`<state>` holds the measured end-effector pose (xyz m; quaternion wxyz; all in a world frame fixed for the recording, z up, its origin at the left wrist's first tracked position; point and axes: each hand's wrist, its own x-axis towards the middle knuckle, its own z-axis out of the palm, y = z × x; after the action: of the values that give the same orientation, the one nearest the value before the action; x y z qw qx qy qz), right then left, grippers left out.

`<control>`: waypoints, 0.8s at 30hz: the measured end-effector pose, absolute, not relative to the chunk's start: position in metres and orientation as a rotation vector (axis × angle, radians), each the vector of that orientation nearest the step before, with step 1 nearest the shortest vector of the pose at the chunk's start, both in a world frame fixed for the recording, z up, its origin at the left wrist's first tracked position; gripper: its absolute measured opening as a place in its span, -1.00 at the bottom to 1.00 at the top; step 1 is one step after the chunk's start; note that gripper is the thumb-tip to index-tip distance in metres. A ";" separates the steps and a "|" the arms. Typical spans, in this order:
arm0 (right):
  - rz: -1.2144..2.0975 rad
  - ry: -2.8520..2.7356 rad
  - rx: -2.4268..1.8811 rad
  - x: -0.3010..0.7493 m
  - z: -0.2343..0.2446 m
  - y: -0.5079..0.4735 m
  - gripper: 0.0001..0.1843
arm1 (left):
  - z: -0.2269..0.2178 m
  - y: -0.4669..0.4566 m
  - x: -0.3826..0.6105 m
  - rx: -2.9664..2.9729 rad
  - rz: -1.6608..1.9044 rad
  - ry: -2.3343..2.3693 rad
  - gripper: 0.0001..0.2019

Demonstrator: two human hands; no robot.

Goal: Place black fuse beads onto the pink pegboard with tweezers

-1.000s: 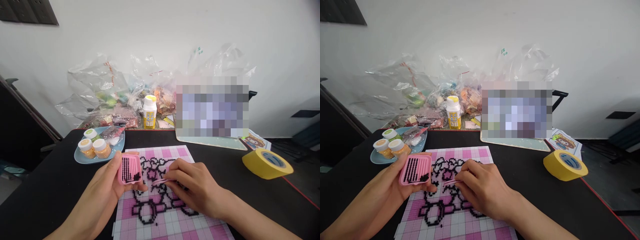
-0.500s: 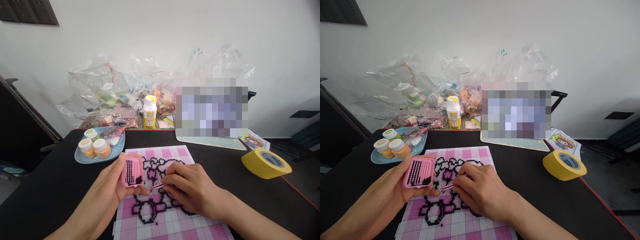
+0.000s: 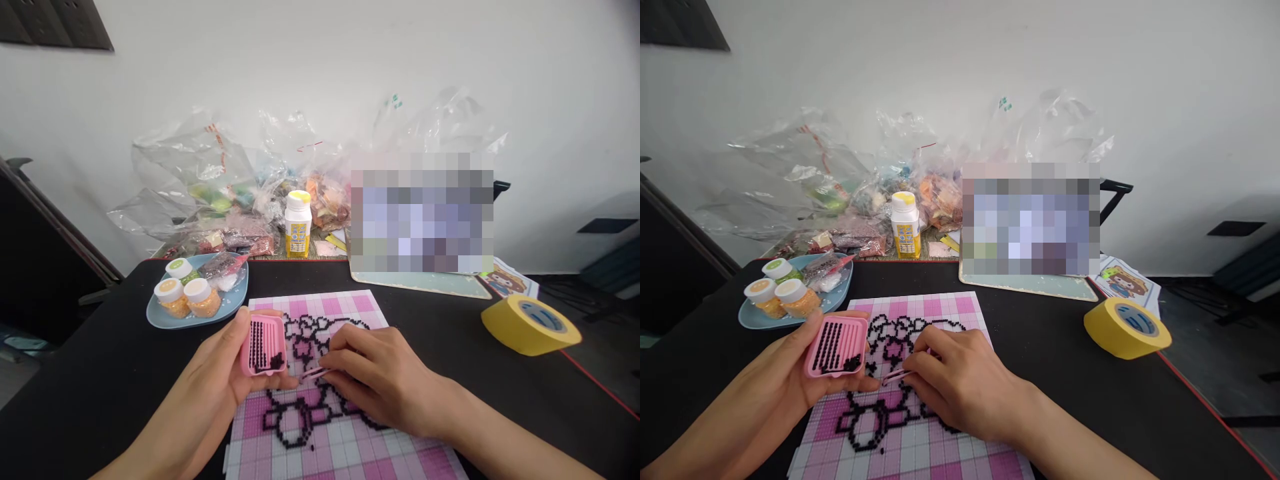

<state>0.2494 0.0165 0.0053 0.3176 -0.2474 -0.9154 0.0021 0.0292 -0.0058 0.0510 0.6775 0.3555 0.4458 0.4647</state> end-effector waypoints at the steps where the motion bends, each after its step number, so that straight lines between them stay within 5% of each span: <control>1: 0.006 -2.410 -0.651 0.249 0.006 0.017 -0.84 | 0.051 -0.006 0.029 0.798 1.044 1.002 -0.66; 24: -0.008 -2.167 -0.636 0.248 0.012 0.014 -0.83 | 0.045 -0.006 0.027 0.914 0.996 0.917 -0.71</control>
<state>0.2479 0.0138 0.0117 0.4272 -0.2546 -0.8676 -0.0034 0.0268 -0.0065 0.0446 0.6847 0.4078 0.4091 0.4445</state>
